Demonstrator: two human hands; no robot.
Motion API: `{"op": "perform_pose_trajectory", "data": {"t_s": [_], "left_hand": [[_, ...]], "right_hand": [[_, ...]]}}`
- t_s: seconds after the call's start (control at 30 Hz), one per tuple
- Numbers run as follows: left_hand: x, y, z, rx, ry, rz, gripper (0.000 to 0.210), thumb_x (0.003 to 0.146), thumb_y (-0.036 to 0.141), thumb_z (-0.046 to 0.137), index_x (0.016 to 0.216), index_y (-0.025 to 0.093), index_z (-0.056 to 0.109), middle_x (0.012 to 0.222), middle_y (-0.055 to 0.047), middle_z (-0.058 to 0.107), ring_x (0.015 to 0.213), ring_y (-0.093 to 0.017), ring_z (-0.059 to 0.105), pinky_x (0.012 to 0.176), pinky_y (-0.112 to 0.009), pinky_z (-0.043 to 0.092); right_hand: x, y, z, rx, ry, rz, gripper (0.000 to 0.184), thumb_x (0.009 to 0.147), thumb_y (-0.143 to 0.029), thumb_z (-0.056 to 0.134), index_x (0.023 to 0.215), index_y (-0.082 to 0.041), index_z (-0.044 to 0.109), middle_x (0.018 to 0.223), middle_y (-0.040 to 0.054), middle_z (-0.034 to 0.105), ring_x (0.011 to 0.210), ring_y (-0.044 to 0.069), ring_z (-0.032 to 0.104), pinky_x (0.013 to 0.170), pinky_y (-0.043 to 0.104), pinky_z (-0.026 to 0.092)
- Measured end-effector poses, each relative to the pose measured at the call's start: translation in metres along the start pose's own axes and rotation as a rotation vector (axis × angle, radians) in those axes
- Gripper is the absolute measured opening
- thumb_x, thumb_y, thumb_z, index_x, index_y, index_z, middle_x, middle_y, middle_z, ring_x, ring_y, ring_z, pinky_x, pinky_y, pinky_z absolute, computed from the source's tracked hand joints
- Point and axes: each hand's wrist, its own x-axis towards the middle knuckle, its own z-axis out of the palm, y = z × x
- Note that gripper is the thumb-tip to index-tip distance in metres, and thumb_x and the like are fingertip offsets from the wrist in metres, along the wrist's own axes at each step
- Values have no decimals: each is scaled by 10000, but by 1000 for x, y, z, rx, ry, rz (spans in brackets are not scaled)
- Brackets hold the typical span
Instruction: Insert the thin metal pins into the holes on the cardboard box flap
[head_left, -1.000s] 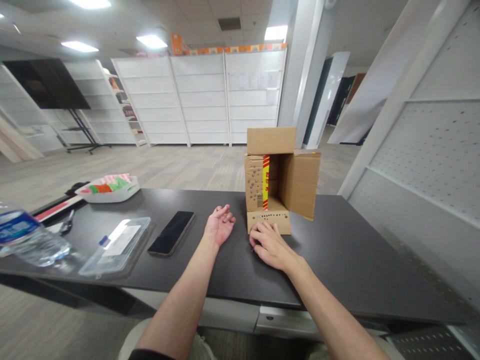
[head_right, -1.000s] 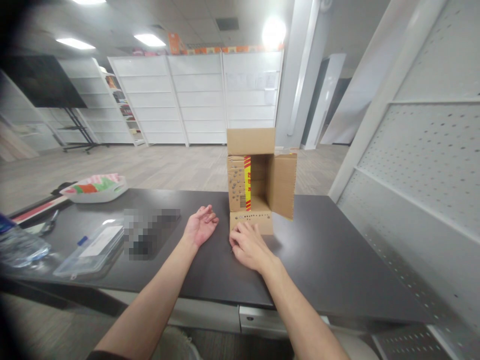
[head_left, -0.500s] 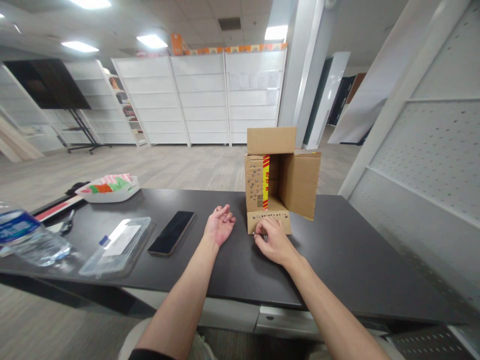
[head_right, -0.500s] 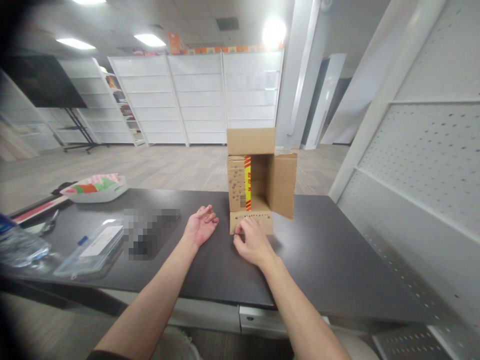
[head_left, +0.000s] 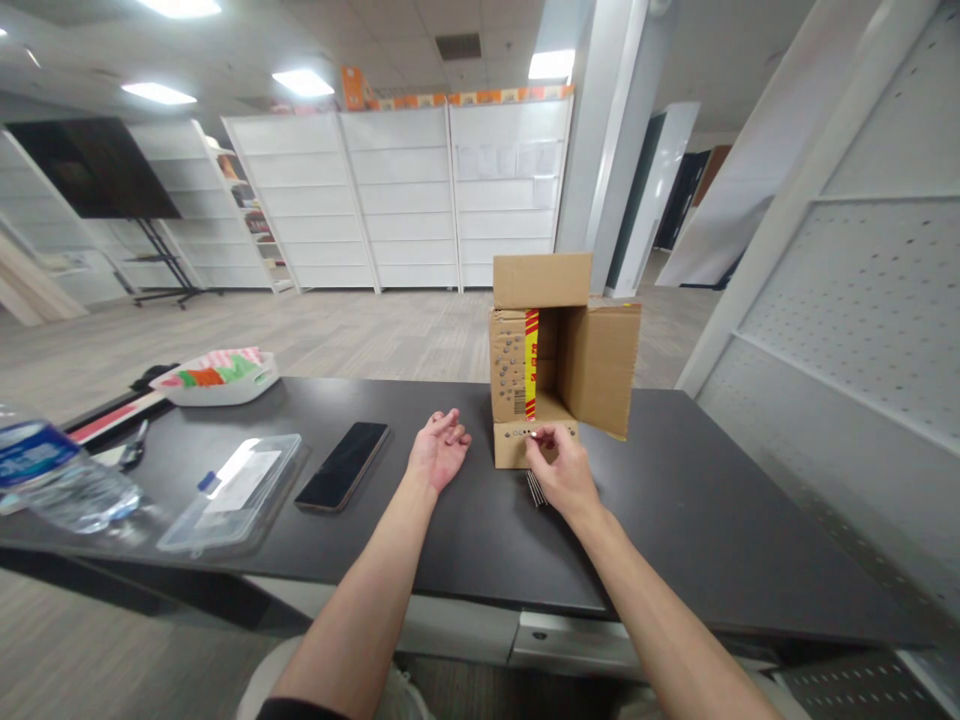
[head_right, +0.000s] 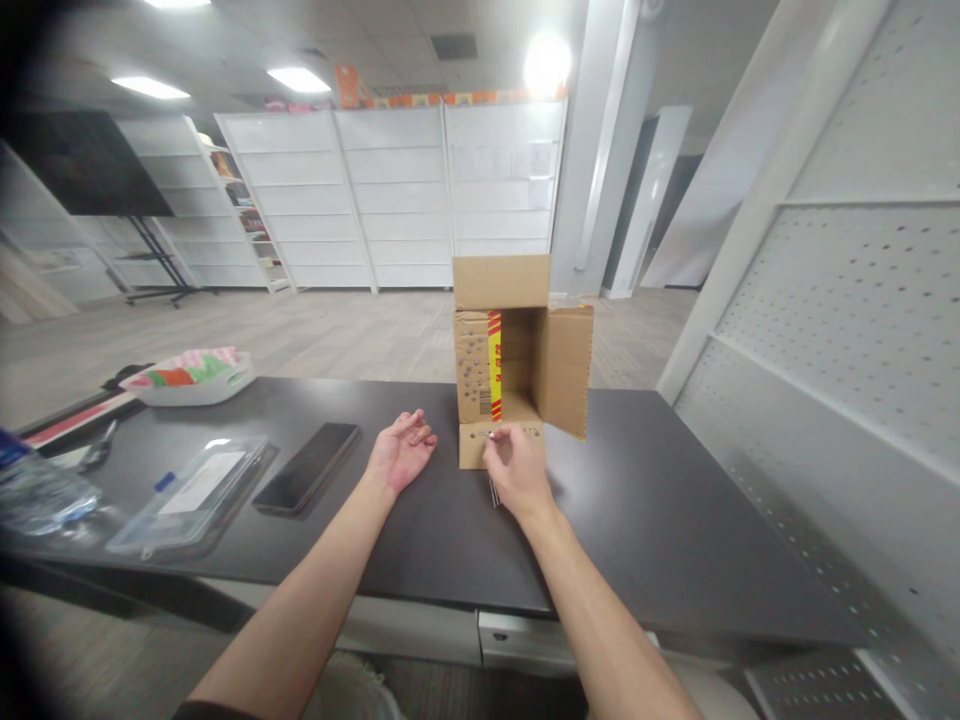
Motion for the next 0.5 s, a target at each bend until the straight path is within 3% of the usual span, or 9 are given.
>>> {"op": "perform_pose_trajectory", "data": {"t_s": [0.5], "left_hand": [[0,0,-1,26,-13,6,265,681,41,664,660,176,438,718,40,638,422,-41,332,535,-248,353]], "right_hand": [[3,5,0,39,12,7,111,869,-291,498,931,-209,541,890,54,643,849,197,604,789,329,470]]}}
